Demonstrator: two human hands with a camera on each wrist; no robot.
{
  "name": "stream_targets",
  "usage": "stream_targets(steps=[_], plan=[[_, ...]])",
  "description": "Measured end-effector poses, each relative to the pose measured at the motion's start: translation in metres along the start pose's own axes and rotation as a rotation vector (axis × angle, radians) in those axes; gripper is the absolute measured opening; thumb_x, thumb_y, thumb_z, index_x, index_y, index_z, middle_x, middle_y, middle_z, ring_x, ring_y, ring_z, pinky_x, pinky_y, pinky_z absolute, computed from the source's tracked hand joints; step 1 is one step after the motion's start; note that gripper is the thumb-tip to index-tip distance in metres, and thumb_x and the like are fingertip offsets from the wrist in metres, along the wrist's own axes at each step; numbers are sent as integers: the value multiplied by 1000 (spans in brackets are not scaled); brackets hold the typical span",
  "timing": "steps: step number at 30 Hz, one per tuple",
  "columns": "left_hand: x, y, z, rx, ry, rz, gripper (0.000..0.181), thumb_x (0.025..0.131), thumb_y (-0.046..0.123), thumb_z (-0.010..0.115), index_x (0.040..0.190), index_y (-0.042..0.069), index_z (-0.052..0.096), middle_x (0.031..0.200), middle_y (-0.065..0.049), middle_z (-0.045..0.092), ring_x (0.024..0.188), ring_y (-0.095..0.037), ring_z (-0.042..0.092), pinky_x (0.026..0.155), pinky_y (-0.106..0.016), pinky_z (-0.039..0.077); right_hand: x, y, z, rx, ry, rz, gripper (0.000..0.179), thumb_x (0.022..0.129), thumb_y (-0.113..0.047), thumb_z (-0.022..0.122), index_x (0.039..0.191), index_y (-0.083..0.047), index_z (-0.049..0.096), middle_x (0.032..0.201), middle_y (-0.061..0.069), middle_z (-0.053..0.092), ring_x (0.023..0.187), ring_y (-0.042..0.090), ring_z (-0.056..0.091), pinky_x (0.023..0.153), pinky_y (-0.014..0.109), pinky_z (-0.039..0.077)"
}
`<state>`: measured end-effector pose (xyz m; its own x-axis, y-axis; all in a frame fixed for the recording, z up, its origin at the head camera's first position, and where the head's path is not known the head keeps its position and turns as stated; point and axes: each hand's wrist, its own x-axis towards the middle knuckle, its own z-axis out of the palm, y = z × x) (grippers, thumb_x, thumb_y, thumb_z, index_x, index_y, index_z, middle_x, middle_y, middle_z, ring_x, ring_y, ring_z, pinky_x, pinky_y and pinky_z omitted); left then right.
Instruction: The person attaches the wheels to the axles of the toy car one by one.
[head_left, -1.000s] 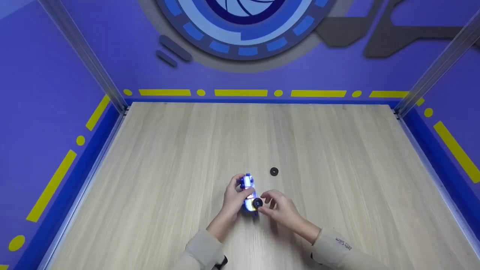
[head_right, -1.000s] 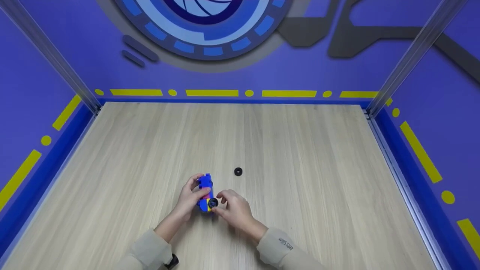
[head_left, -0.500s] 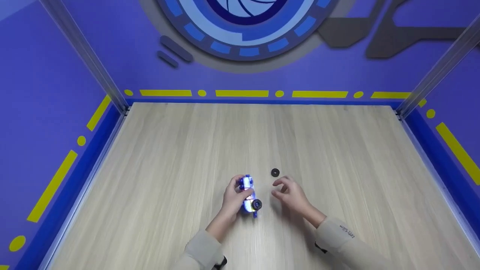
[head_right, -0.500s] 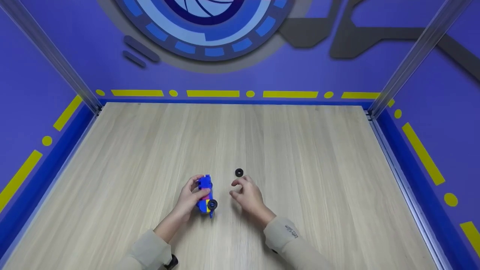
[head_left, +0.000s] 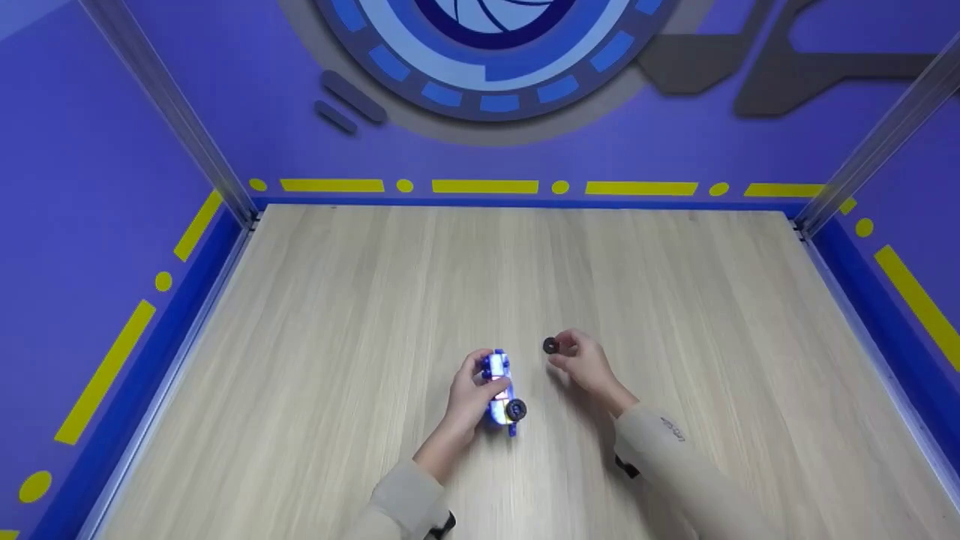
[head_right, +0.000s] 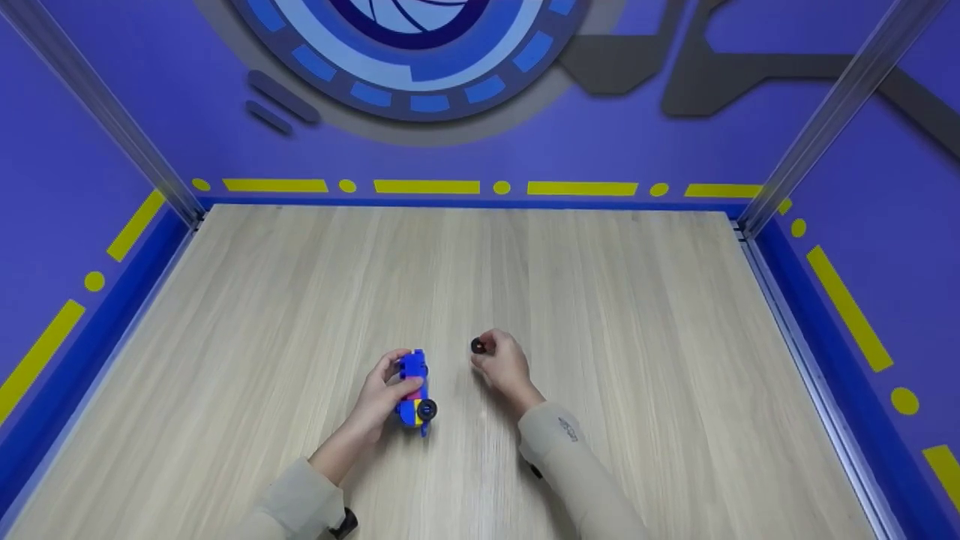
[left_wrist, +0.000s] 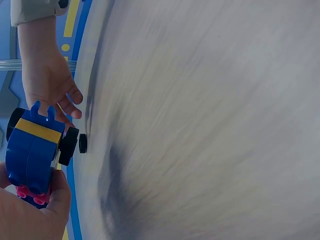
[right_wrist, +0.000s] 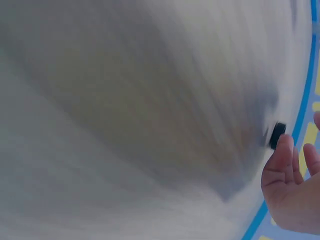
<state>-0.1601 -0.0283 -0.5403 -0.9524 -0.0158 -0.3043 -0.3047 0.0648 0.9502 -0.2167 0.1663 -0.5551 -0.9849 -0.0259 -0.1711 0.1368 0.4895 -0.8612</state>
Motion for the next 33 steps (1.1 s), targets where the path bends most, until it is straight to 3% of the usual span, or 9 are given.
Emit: stream_targets(steps=[8, 14, 19, 26, 33], plan=[[-2, 1, 1, -2, -16, 2, 51, 77, 13, 63, 124, 17, 44, 136, -16, 37, 123, -38, 36, 96, -49, 35, 16, 3, -2, -46, -34, 24, 36, 75, -4, 63, 109, 0, 53, 99, 16, 55, 87, 23, 52, 64, 26, 45], [-2, 0, 1, 5, -23, -3, 51, 78, 15, 63, 125, 16, 43, 137, -17, 35, 123, -38, 35, 97, -49, 34, 21, 5, -2, -108, -38, 29, 36, 76, -7, 63, 111, -3, 53, 101, 13, 55, 88, 21, 52, 67, 27, 45], [-2, 0, 2, 6, -31, 1, 51, 78, 15, 62, 125, 16, 43, 136, -17, 36, 123, -38, 35, 97, -50, 34, 22, 7, -1, -177, -31, -12, 35, 75, -7, 64, 109, -4, 55, 91, 10, 56, 74, 18, 52, 61, 26, 43], [-2, 0, 2, 13, -33, -2, 50, 78, 15, 63, 123, 17, 44, 136, -15, 37, 123, -37, 35, 97, -49, 35, 21, 7, 3, -361, -8, -99, 30, 76, -14, 64, 104, -5, 59, 94, 10, 58, 85, 21, 54, 78, 38, 43], [-2, 0, 2, -22, -51, -2, 49, 77, 12, 63, 122, 15, 44, 134, -15, 39, 122, -36, 38, 95, -47, 37, 22, 9, 7, -431, 2, -93, 30, 78, -16, 63, 106, -6, 59, 103, 13, 58, 99, 26, 55, 86, 41, 43]])
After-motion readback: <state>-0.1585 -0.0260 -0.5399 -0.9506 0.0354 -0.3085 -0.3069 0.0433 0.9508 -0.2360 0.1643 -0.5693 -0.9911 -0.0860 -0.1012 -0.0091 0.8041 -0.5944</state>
